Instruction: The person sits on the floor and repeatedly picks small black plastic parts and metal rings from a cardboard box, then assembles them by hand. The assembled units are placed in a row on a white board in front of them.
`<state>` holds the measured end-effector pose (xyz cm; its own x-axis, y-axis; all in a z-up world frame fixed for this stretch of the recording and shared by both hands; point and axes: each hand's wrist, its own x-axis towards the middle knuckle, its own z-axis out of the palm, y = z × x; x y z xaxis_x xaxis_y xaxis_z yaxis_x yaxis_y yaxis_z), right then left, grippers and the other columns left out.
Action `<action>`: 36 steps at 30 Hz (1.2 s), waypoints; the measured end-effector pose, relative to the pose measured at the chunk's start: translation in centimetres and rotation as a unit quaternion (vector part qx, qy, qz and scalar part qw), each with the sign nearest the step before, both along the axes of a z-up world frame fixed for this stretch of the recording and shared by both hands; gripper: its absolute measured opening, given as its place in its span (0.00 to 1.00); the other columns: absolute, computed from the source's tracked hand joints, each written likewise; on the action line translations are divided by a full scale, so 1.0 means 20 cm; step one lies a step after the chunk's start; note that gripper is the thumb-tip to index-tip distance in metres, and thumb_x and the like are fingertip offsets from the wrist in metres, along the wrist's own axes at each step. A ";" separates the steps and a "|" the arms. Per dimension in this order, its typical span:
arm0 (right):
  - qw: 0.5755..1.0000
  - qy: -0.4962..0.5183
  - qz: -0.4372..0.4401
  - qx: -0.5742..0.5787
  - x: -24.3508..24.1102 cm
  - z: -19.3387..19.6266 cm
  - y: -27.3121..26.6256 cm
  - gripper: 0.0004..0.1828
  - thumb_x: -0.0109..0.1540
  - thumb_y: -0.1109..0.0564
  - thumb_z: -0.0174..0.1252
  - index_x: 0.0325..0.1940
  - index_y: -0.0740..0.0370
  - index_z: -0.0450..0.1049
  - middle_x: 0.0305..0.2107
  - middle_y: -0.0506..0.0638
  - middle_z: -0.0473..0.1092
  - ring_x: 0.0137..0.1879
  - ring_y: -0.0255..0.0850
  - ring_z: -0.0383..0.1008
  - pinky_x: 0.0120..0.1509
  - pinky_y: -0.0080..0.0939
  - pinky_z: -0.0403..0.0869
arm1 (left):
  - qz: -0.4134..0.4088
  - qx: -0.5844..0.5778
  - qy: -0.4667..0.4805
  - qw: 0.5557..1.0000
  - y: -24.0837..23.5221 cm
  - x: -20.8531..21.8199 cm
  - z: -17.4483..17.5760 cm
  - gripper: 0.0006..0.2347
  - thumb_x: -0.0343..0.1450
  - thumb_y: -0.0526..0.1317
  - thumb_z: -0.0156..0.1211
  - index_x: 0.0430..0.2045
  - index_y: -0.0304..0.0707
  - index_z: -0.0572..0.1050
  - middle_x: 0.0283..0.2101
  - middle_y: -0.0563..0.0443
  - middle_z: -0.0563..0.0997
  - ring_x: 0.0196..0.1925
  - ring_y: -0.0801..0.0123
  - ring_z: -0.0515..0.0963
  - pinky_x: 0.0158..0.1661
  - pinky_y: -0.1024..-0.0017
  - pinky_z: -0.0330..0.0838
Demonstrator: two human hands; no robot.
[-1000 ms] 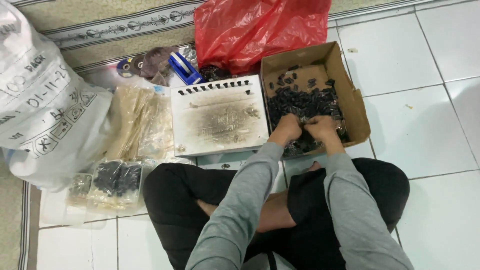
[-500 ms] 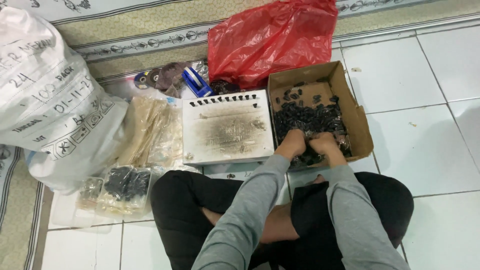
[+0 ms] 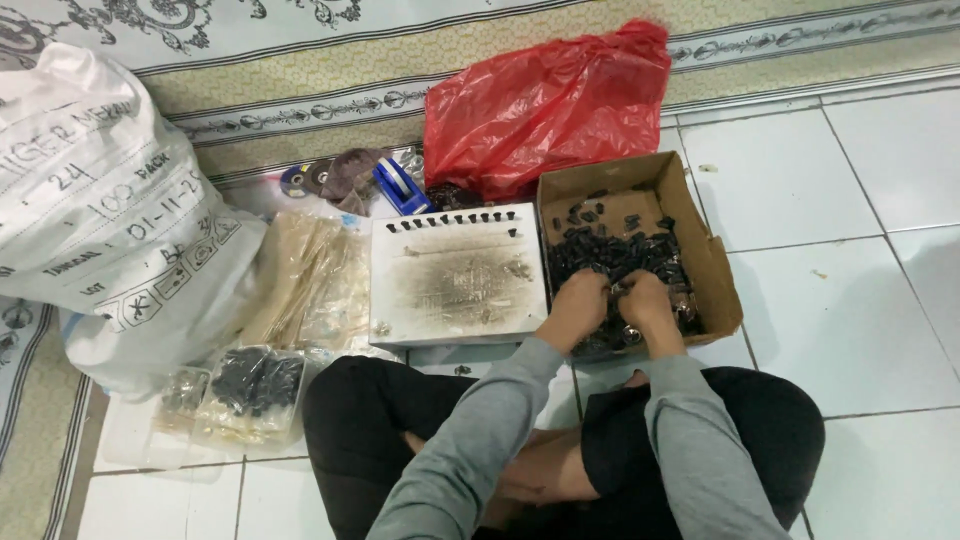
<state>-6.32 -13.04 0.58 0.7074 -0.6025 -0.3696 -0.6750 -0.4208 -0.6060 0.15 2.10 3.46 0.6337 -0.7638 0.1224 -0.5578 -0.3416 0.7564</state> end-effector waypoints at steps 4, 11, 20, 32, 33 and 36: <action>0.998 -0.057 -0.019 0.037 -0.02 0.33 0.17 0.21 0.63 0.59 0.56 0.60 0.69 0.74 0.45 0.67 0.78 0.54 0.60 0.78 0.49 0.58 0.79 | 0.010 -0.049 0.079 0.996 0.30 0.05 0.33 0.09 0.73 0.32 0.55 0.42 0.25 0.80 0.38 0.31 0.81 0.45 0.43 0.83 0.44 0.59 0.80; 0.924 -0.261 0.012 0.280 0.14 0.37 0.51 0.23 0.61 0.64 0.64 0.59 0.73 0.71 0.38 0.60 0.76 0.41 0.42 0.75 0.40 0.41 0.77 | 0.156 -0.134 0.305 0.930 0.94 0.25 0.40 0.11 0.72 0.34 0.63 0.47 0.29 0.80 0.43 0.30 0.83 0.44 0.53 0.83 0.41 0.62 0.81; 0.870 -0.322 0.056 0.370 0.38 0.31 0.94 0.18 0.60 0.70 0.63 0.54 0.71 0.72 0.33 0.55 0.75 0.35 0.36 0.74 0.37 0.32 0.74 | 0.208 -0.193 0.382 0.880 1.17 0.37 0.38 0.10 0.72 0.34 0.63 0.45 0.29 0.82 0.42 0.31 0.84 0.42 0.58 0.83 0.40 0.63 0.81; 0.875 -0.326 0.011 0.357 0.39 0.22 0.90 0.14 0.63 0.67 0.63 0.53 0.67 0.72 0.33 0.53 0.76 0.33 0.33 0.75 0.37 0.29 0.74 | 0.152 -0.225 0.432 0.860 1.04 0.47 0.23 0.08 0.72 0.30 0.63 0.43 0.24 0.80 0.34 0.35 0.84 0.35 0.62 0.84 0.36 0.67 0.83; 0.878 -0.326 0.015 0.351 0.40 0.22 0.90 0.14 0.63 0.67 0.63 0.53 0.67 0.72 0.33 0.53 0.76 0.33 0.31 0.74 0.37 0.28 0.74 | 0.148 -0.226 0.428 0.863 1.03 0.48 0.20 0.08 0.72 0.30 0.63 0.43 0.25 0.81 0.33 0.36 0.84 0.35 0.63 0.83 0.36 0.68 0.83; 0.879 -0.325 0.016 0.348 0.40 0.21 0.91 0.15 0.64 0.68 0.63 0.53 0.67 0.72 0.34 0.53 0.76 0.34 0.31 0.75 0.36 0.27 0.73 | 0.148 -0.227 0.439 0.857 1.03 0.46 0.22 0.08 0.72 0.31 0.63 0.42 0.26 0.81 0.34 0.37 0.84 0.35 0.65 0.84 0.37 0.68 0.83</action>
